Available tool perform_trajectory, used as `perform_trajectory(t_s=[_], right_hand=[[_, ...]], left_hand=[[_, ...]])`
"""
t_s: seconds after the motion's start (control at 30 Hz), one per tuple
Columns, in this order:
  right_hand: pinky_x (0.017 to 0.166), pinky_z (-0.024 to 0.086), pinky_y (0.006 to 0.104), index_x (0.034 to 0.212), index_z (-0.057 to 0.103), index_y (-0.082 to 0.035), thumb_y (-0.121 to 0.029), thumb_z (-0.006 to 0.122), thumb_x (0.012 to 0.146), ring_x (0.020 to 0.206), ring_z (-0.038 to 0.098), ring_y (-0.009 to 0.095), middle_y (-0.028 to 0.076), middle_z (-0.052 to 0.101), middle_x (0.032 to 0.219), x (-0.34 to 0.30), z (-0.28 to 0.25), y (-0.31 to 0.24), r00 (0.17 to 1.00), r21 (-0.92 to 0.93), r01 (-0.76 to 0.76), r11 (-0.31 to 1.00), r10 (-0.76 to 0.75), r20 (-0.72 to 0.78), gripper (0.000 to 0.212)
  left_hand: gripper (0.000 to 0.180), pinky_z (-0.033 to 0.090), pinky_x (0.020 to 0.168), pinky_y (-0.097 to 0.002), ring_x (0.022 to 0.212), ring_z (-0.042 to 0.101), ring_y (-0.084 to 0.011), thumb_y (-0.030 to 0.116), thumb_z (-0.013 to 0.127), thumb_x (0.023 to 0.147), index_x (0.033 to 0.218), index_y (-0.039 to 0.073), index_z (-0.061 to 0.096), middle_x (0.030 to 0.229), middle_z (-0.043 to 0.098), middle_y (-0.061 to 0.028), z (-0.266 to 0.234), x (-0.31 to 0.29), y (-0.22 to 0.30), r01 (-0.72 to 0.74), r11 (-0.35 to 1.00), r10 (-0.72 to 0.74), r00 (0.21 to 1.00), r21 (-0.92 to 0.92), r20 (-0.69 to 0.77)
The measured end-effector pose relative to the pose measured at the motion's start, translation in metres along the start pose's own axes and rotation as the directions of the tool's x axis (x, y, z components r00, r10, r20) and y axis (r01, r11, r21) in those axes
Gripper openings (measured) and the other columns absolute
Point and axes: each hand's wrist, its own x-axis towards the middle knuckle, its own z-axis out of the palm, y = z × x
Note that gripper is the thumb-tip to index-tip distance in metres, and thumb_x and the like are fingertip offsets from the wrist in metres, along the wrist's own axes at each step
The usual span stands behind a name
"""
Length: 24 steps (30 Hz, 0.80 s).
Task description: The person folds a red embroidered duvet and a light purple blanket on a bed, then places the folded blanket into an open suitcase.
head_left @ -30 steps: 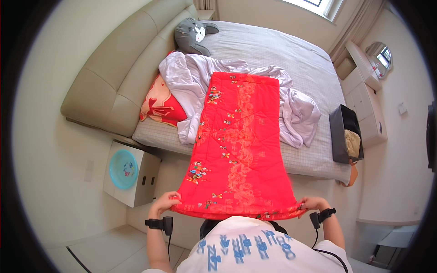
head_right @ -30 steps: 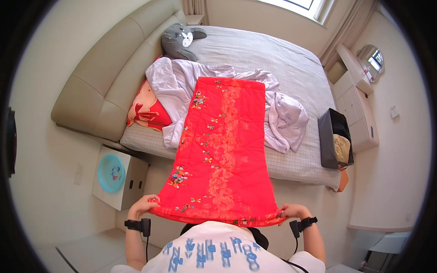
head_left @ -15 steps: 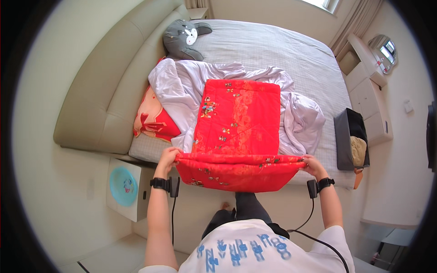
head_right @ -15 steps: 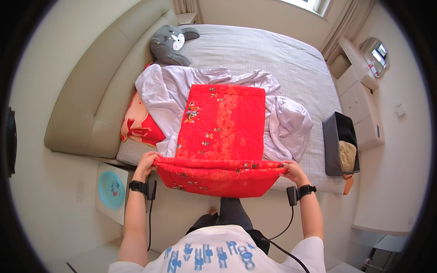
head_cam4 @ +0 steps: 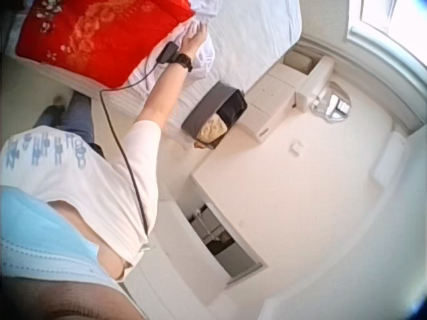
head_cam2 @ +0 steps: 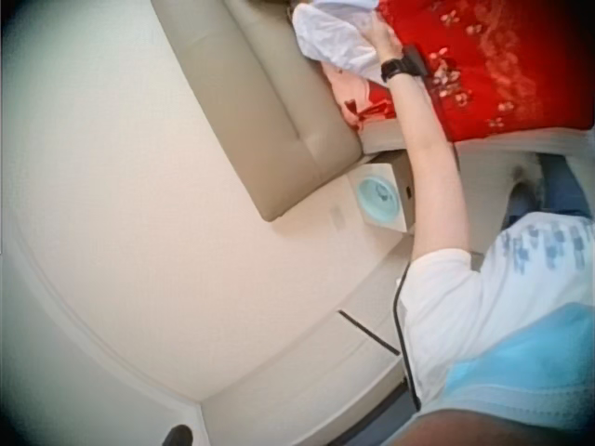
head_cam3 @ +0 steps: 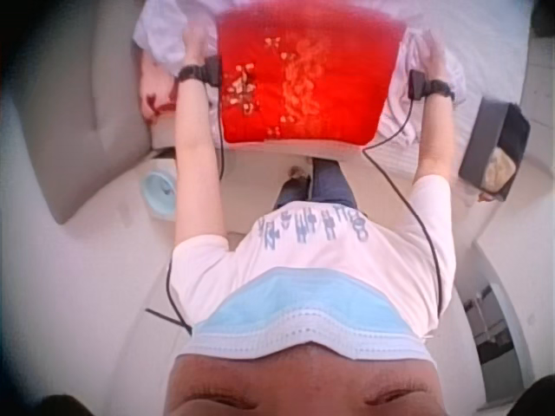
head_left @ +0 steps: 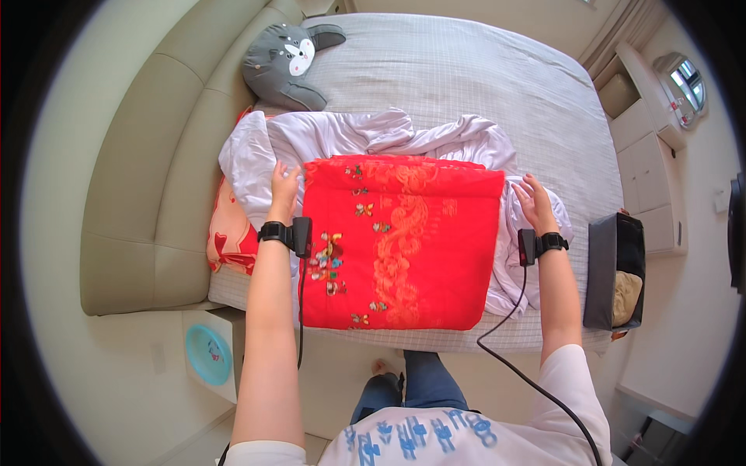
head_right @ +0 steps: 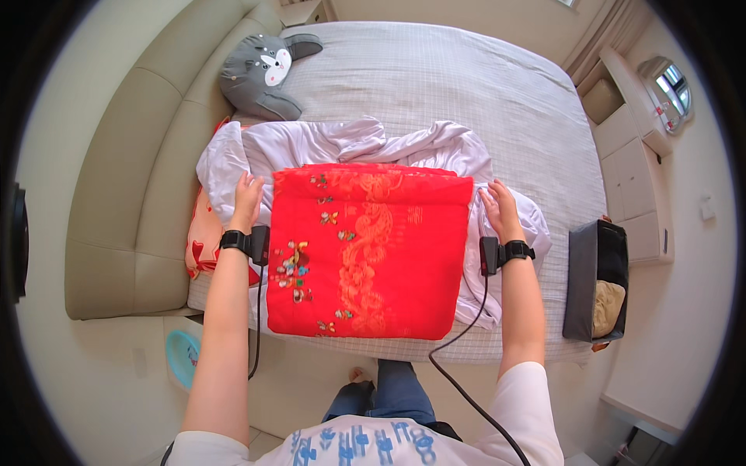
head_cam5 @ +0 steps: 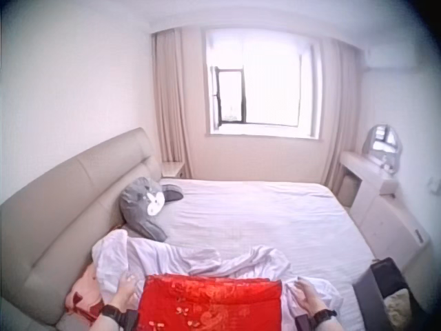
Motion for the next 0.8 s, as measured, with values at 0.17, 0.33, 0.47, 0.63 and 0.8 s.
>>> perform_trajectory(t_s=[0.17, 0.33, 0.47, 0.63, 0.8], right_hand=[[0.072, 0.049, 0.0312, 0.097, 0.052, -0.003, -0.018, 0.055, 0.081, 0.080, 0.056, 0.020, 0.005, 0.053, 0.086, 0.018, -0.070, 0.050, 0.995, -0.358, -0.092, 0.929, 0.072, -0.070, 0.022], [0.050, 0.039, 0.0213, 0.103, 0.052, -0.006, -0.030, 0.063, 0.078, 0.062, 0.050, 0.010, 0.002, 0.057, 0.085, -0.051, -0.170, 0.119, 0.920, -0.795, -0.378, 0.475, 0.291, -0.263, 0.037], [0.070, 0.045, 0.0267, 0.117, 0.046, 0.003, -0.032, 0.071, 0.070, 0.083, 0.056, 0.015, 0.009, 0.058, 0.102, -0.082, -0.140, 0.152, 0.920, -0.783, -0.376, 0.496, 0.305, -0.248, 0.063], [0.079, 0.044, 0.0290, 0.114, 0.048, 0.002, -0.028, 0.071, 0.071, 0.091, 0.056, 0.018, 0.012, 0.058, 0.103, -0.028, -0.116, 0.160, 0.988, -0.743, -0.149, 0.652, 0.077, -0.131, 0.058], [0.080, 0.044, 0.0289, 0.111, 0.049, 0.002, -0.020, 0.070, 0.072, 0.091, 0.056, 0.017, 0.010, 0.059, 0.103, 0.005, -0.060, 0.149, 0.988, -0.652, -0.144, 0.745, 0.074, -0.134, 0.050]], left_hand=[[0.071, 0.035, 0.093, -0.0369, 0.112, 0.042, -0.0393, 0.022, 0.063, 0.072, 0.128, -0.005, 0.028, 0.121, 0.041, -0.0304, -0.021, -0.044, -0.095, -0.145, 0.549, 0.035, 0.988, 0.823, 0.150], [0.094, 0.036, 0.093, -0.0388, 0.111, 0.044, -0.0401, 0.042, 0.070, 0.066, 0.122, -0.018, 0.025, 0.115, 0.045, -0.0326, -0.096, -0.136, -0.158, 0.038, 0.321, -0.164, 0.986, 0.946, 0.016], [0.070, 0.044, 0.082, -0.0323, 0.097, 0.057, -0.0247, 0.033, 0.071, 0.071, 0.119, -0.006, 0.039, 0.108, 0.057, -0.0181, -0.145, -0.164, -0.149, 0.293, 0.616, -0.408, 0.913, 0.731, -0.023], [0.044, 0.045, 0.077, -0.0272, 0.088, 0.059, -0.0159, 0.026, 0.068, 0.075, 0.107, -0.001, 0.054, 0.099, 0.061, -0.0087, -0.097, -0.126, -0.137, 0.376, 0.669, -0.534, 0.843, 0.641, 0.062], [0.037, 0.048, 0.071, -0.0266, 0.081, 0.059, -0.0124, 0.021, 0.067, 0.077, 0.106, 0.001, 0.055, 0.096, 0.062, -0.0053, -0.079, -0.098, -0.137, 0.499, 0.635, -0.663, 0.744, 0.590, 0.085]])
